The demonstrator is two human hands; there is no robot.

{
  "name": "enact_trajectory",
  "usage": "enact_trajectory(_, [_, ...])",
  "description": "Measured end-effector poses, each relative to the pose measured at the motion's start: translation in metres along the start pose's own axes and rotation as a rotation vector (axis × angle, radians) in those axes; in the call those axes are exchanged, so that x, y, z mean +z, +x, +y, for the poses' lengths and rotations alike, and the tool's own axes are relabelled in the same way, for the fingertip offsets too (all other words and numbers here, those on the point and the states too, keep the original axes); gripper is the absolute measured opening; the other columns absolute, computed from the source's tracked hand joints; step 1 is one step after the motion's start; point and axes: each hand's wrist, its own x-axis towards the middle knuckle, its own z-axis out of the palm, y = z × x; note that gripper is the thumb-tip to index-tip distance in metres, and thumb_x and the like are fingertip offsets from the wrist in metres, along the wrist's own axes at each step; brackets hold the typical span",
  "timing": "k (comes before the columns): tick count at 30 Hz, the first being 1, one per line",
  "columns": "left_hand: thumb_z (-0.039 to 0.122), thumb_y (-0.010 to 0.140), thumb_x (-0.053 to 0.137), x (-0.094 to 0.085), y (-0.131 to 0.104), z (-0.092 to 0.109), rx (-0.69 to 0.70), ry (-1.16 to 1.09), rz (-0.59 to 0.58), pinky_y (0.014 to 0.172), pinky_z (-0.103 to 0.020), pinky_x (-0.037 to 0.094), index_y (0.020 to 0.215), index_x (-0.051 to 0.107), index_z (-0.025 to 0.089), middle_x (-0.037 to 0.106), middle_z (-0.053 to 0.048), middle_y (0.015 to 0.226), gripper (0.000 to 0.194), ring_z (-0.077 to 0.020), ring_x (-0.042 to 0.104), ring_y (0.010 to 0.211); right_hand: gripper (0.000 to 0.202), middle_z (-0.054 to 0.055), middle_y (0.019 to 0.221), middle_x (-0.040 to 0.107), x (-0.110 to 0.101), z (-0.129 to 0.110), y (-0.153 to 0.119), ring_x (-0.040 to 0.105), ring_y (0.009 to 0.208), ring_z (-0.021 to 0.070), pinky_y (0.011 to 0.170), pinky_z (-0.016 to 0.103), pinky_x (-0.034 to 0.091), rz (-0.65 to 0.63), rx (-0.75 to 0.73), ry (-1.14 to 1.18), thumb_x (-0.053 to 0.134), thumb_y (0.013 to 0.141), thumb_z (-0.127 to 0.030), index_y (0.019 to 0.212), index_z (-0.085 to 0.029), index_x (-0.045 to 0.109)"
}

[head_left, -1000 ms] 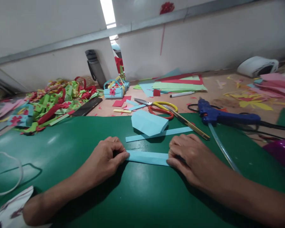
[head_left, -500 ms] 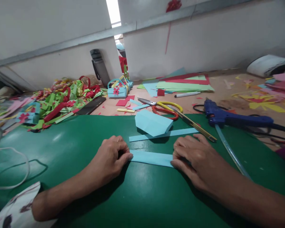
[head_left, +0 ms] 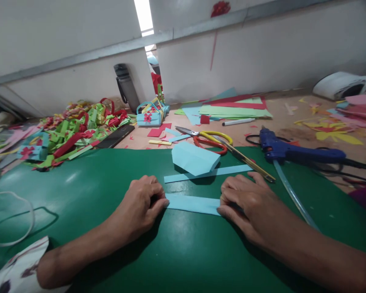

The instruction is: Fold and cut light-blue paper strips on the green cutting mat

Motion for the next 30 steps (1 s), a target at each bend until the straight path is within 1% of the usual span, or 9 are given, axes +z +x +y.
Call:
enact_trajectory(10, [0.022, 0.085, 0.048, -0.001, 0.000, -0.002, 0.039, -0.031, 0.001, 0.069, -0.031, 0.034, 0.066, 0.052, 0.017, 0.053, 0.000, 0.072, 0.020, -0.0158, 0.047, 0.073, 0.019, 0.000, 0.069, 0.055, -0.001, -0.001, 0.000, 0.047, 0.069, 0.0180, 0.073, 0.037, 0.025, -0.018, 0.010, -0.040, 0.054, 0.079, -0.019, 0.060, -0.019, 0.053])
enact_trajectory(16, [0.024, 0.084, 0.049, 0.001, -0.001, -0.001, 0.029, 0.031, -0.002, 0.069, -0.032, 0.034, 0.066, 0.053, 0.018, 0.054, 0.000, 0.073, 0.019, -0.0164, 0.048, 0.073, 0.018, 0.000, 0.070, 0.056, -0.003, -0.002, 0.000, 0.049, 0.070, 0.0177, 0.073, 0.036, 0.025, -0.008, -0.004, -0.067, 0.056, 0.079, -0.020, 0.061, -0.019, 0.055])
enact_trajectory(18, [0.022, 0.084, 0.048, 0.000, -0.001, 0.000, 0.038, 0.103, -0.029, 0.069, -0.032, 0.034, 0.071, 0.054, 0.018, 0.054, -0.001, 0.075, 0.015, -0.0168, 0.048, 0.074, 0.016, 0.000, 0.071, 0.056, -0.005, -0.004, 0.001, 0.049, 0.072, 0.0181, 0.074, 0.037, 0.025, -0.039, 0.019, -0.051, 0.057, 0.079, -0.019, 0.063, -0.019, 0.055])
enact_trajectory(19, [0.021, 0.085, 0.046, -0.001, 0.000, 0.001, 0.054, 0.156, -0.048, 0.068, -0.032, 0.034, 0.080, 0.057, 0.018, 0.054, -0.002, 0.078, 0.011, -0.0172, 0.048, 0.074, 0.016, 0.000, 0.072, 0.057, -0.006, -0.004, 0.001, 0.049, 0.073, 0.0184, 0.075, 0.038, 0.025, -0.060, 0.034, -0.041, 0.058, 0.079, -0.019, 0.063, -0.019, 0.056])
enact_trajectory(20, [0.019, 0.086, 0.045, -0.002, 0.001, 0.001, 0.087, 0.224, -0.069, 0.067, -0.031, 0.034, 0.094, 0.057, 0.020, 0.054, -0.002, 0.081, 0.015, -0.0174, 0.048, 0.073, 0.015, 0.000, 0.073, 0.057, -0.008, -0.005, 0.002, 0.050, 0.075, 0.0186, 0.076, 0.038, 0.025, -0.082, 0.051, -0.033, 0.058, 0.079, -0.018, 0.064, -0.019, 0.056])
enact_trajectory(21, [0.017, 0.086, 0.044, -0.002, 0.002, 0.002, 0.141, 0.304, -0.089, 0.065, -0.031, 0.033, 0.110, 0.053, 0.023, 0.054, -0.003, 0.083, 0.026, -0.0173, 0.048, 0.071, 0.014, 0.000, 0.074, 0.057, -0.009, -0.006, 0.002, 0.050, 0.076, 0.0187, 0.077, 0.039, 0.025, -0.098, 0.065, -0.028, 0.058, 0.079, -0.017, 0.065, -0.019, 0.056])
enact_trajectory(23, [0.012, 0.085, 0.043, -0.003, 0.005, 0.004, 0.289, 0.481, -0.128, 0.062, -0.029, 0.031, 0.133, 0.033, 0.035, 0.052, -0.002, 0.085, 0.054, -0.0168, 0.047, 0.067, 0.013, -0.001, 0.074, 0.057, -0.011, -0.007, 0.002, 0.050, 0.077, 0.0186, 0.079, 0.040, 0.025, -0.112, 0.084, -0.020, 0.059, 0.079, -0.015, 0.066, -0.019, 0.056])
enact_trajectory(26, [0.009, 0.081, 0.046, -0.002, 0.008, 0.008, 0.478, 0.666, -0.148, 0.057, -0.028, 0.027, 0.137, 0.015, 0.046, 0.050, -0.002, 0.084, 0.074, -0.0168, 0.046, 0.064, 0.012, -0.001, 0.075, 0.057, -0.013, -0.009, 0.001, 0.050, 0.079, 0.0185, 0.081, 0.041, 0.024, -0.119, 0.092, -0.017, 0.059, 0.079, -0.013, 0.068, -0.019, 0.057])
enact_trajectory(30, [0.007, 0.080, 0.048, 0.002, 0.009, 0.013, 0.530, 0.766, -0.150, 0.053, -0.027, 0.025, 0.137, 0.010, 0.048, 0.049, -0.002, 0.080, 0.080, -0.0156, 0.044, 0.058, 0.011, 0.001, 0.077, 0.058, -0.015, -0.011, 0.000, 0.051, 0.080, 0.0188, 0.083, 0.042, 0.024, -0.143, 0.098, -0.034, 0.059, 0.079, -0.014, 0.068, -0.018, 0.058])
